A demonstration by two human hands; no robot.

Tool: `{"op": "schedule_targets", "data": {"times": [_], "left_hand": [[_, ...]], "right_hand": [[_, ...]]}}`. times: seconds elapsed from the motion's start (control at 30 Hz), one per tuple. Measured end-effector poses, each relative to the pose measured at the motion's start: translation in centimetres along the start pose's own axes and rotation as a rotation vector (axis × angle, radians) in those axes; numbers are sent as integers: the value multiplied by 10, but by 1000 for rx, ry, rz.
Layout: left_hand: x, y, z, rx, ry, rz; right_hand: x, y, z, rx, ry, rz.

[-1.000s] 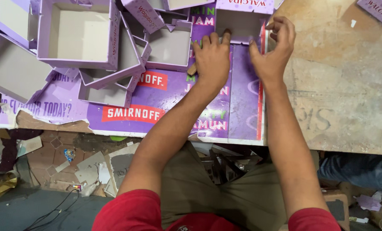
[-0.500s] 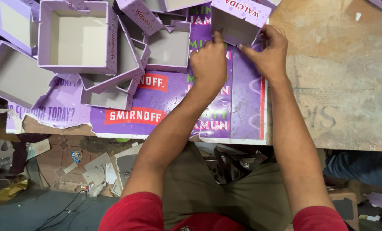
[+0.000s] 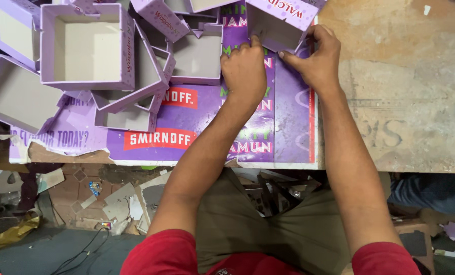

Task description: The person assembles small purple cardboard boxes by folding flaps and inserting white rectangular inserts. They handle each box one at a time, place the insert inside, and set the completed box aside on the table.

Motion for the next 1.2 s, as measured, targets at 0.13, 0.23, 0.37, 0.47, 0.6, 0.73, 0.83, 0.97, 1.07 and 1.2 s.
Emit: {"op": "schedule_targets", "data": {"times": [0.13, 0.23, 0.37, 0.47, 0.6, 0.73, 0.83, 0.97, 1.07, 1.2], "left_hand": [[3, -1, 4, 26, 19, -28], [4, -12, 7, 180, 73, 74], [7, -7, 6, 76, 18, 17], [12, -5, 5, 57, -5, -12], [15, -3, 9, 113, 12, -11], [14, -7, 7, 101, -5, 66], [16, -1, 8, 65, -1, 14], [16, 4, 10, 124, 10, -21], [18, 13, 10, 117, 13, -106], [17, 11, 12, 125, 26, -69]], "right_hand": [[0, 0, 1, 15, -5, -2], [0, 1, 3, 11, 18, -15], [1, 1, 3, 9, 2, -13], [0, 2, 2, -13, 16, -20], [1, 0, -3, -92, -16, -19], [0, -2, 0, -68, 52, -1], [1, -4, -5, -48, 25, 11], [0, -5, -8, -22, -26, 26], [2, -5, -3, -30, -5, 26], [0, -4, -6, 10, -82, 40]]}}
Point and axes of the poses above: each hand's wrist, its own x-axis away from the middle knuckle, its own y-axis out of the palm, z = x × y, the point moved 8 cm from there along -x, towards the middle knuckle, and after that the axes turned 2 degrees about x, right-handed, at the moved point
